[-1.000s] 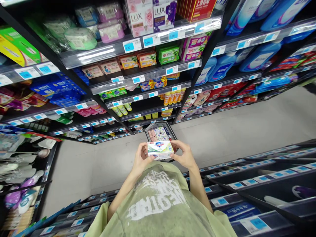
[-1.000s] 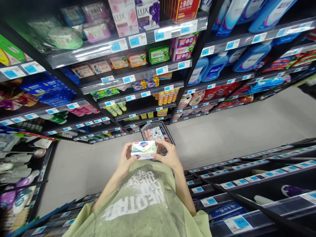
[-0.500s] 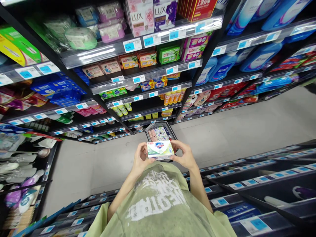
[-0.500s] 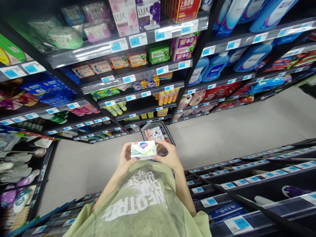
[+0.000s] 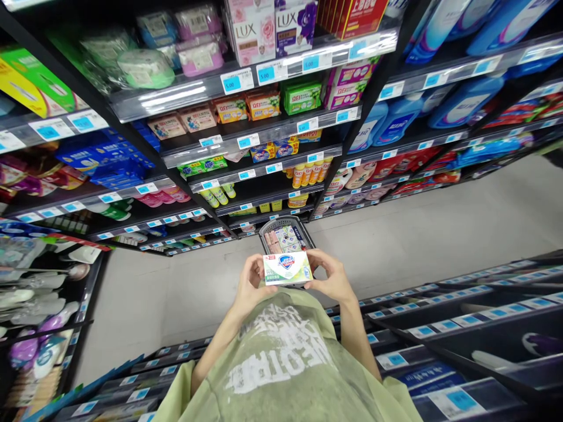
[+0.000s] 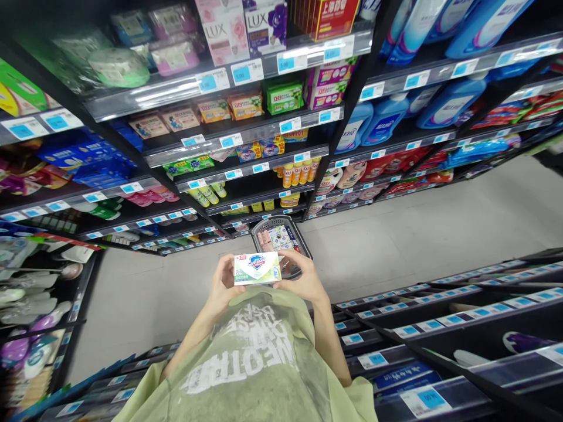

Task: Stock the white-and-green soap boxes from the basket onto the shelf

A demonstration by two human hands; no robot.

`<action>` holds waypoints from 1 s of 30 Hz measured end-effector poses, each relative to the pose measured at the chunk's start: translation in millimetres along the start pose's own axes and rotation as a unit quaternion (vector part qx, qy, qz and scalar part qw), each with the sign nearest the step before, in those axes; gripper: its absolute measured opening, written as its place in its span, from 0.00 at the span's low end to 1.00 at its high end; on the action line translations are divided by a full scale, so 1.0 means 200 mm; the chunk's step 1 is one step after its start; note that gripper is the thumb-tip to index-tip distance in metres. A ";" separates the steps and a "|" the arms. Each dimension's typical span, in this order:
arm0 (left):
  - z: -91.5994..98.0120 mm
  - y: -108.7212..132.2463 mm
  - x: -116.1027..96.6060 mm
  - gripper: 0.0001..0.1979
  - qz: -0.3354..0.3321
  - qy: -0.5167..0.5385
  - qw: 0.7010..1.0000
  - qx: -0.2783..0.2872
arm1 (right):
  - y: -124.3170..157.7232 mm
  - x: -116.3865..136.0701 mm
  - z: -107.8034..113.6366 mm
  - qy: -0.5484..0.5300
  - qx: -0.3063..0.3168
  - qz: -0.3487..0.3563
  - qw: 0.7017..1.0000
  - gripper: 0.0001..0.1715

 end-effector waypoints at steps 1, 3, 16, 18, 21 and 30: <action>0.00 0.00 0.00 0.39 -0.001 -0.002 1.000 0.000 | 0.00 0.00 0.00 -0.004 0.001 -0.004 1.000 0.43; 0.01 0.00 0.00 0.39 -0.006 -0.007 1.000 -0.005 | 0.00 -0.01 0.00 -0.010 0.006 -0.013 1.000 0.43; -0.02 0.02 -0.04 0.35 -0.069 -0.146 0.987 0.020 | -0.04 -0.03 -0.11 0.065 0.128 -0.051 0.988 0.35; -0.03 0.03 -0.05 0.34 -0.078 -0.187 0.979 0.024 | -0.04 -0.04 -0.13 0.075 0.114 -0.058 0.989 0.37; -0.03 0.04 -0.05 0.32 -0.134 -0.248 0.958 0.046 | -0.05 -0.04 -0.16 0.070 0.083 -0.046 0.993 0.37; -0.05 0.05 -0.06 0.27 -0.250 -0.299 0.914 0.112 | -0.06 -0.03 -0.17 0.068 0.003 0.020 0.997 0.35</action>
Point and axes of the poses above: each hand's wrist, its own y-axis away from the middle knuckle, its own z-axis out of the back of the hand, x = y × z, the point moved 1 cm from there along -y, towards the middle knuckle, and after that the axes turned 12 degrees about y, right-handed, at the moved point
